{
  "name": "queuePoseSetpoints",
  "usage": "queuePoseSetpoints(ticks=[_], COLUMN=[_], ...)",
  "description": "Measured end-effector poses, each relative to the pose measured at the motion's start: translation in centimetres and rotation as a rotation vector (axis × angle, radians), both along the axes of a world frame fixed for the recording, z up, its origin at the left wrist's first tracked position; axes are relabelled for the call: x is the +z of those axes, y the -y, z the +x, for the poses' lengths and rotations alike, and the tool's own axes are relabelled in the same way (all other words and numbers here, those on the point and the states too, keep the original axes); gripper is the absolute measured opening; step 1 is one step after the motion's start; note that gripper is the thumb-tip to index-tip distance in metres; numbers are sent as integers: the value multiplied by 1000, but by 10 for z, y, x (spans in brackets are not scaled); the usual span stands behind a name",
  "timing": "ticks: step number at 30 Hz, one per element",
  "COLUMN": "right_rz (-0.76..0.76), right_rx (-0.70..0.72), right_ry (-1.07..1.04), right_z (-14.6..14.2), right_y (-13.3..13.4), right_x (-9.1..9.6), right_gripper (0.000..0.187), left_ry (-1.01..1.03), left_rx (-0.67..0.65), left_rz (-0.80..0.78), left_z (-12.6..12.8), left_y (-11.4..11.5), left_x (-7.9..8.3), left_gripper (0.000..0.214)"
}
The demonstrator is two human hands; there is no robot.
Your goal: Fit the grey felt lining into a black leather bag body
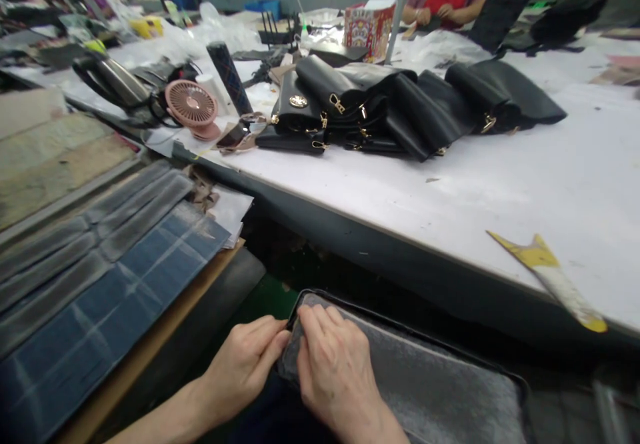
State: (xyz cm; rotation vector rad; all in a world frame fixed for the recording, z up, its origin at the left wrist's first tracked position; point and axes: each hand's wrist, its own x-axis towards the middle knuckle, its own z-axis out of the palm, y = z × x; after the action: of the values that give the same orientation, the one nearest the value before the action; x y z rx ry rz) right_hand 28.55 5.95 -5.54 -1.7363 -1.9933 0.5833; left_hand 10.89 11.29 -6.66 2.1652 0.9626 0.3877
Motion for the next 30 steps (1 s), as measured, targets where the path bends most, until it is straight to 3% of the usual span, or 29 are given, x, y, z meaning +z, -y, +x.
queuePoseSetpoints(ticks=[4, 9, 13, 17, 21, 25, 30], right_rz=[30, 9, 1, -9, -1, -23, -33], right_rx=[-30, -31, -44, -46, -48, -44, 30], right_ry=[-2, -15, -24, -31, -60, -65, 43], right_z=[1, 1, 2, 3, 5, 5, 6], right_y=[0, 1, 1, 1, 1, 1, 0], right_x=[-1, 4, 6, 5, 5, 5, 3], right_gripper=[39, 33, 27, 27, 26, 25, 65], left_ry=[103, 305, 530, 637, 594, 508, 511], left_rx=[81, 344, 401, 462, 448, 409, 393], left_rz=[-251, -707, -998, -1225, -1273, -1180, -885], left_z=[-4, -2, 5, 11, 12, 12, 19], left_y=[-6, -9, -2, 6, 3, -2, 2], left_x=[1, -17, -28, -30, -27, -28, -34], left_gripper=[42, 42, 37, 39, 39, 34, 26])
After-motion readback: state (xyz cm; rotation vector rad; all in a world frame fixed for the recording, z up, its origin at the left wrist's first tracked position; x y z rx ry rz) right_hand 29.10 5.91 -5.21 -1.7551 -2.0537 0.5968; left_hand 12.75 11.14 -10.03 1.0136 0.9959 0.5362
